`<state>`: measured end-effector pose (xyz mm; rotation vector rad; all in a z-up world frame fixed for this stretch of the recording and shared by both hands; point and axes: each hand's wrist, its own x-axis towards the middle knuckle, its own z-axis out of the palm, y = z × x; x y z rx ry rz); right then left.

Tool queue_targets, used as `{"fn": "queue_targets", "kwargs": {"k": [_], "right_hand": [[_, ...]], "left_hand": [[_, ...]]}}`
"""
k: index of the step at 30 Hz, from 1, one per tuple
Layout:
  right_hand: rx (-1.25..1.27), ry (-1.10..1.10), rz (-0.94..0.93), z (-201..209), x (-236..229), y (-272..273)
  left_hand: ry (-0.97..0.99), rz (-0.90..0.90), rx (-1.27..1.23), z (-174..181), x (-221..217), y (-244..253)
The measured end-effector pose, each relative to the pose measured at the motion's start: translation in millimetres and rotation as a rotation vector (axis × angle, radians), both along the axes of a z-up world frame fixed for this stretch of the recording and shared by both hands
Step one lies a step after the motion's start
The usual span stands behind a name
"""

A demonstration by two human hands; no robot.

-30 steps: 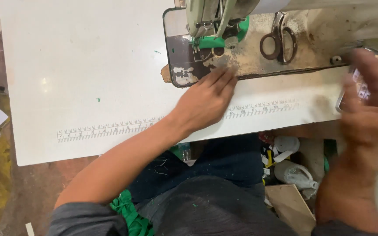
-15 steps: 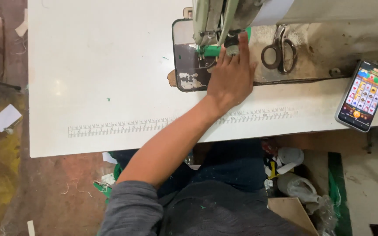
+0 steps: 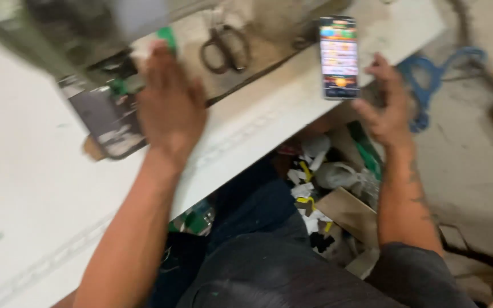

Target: Sewing green fabric strips using an industrial sewing machine.

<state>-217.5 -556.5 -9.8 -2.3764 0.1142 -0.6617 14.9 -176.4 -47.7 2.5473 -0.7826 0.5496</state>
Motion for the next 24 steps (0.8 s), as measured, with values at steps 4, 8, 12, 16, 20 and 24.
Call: {"fn": "queue_targets", "kwargs": {"k": [4, 8, 12, 16, 20, 24], "right_hand": [[-0.005, 0.102, 0.111, 12.5, 0.2, 14.9], [-0.011, 0.102, 0.179, 4.7, 1.1, 7.9], [0.025, 0.104, 0.141, 4.5, -0.6, 5.4], [-0.096, 0.14, 0.052, 19.9, 4.5, 13.3], [-0.156, -0.208, -0.002, 67.6, 17.5, 77.8], [-0.137, -0.094, 0.215, 74.9, 87.8, 187.9]], "left_hand": [[0.142, 0.047, 0.068, 32.4, -13.6, 17.7], [0.08, 0.093, 0.084, 32.9, -16.4, 21.0], [0.055, 0.095, 0.081, 29.1, -12.9, 22.2], [-0.005, 0.132, 0.154, 33.9, -2.3, 19.2], [-0.344, 0.135, 0.247, 7.7, -0.6, 41.0], [-0.086, -0.126, -0.038, 35.0, -51.4, 87.9]]}}
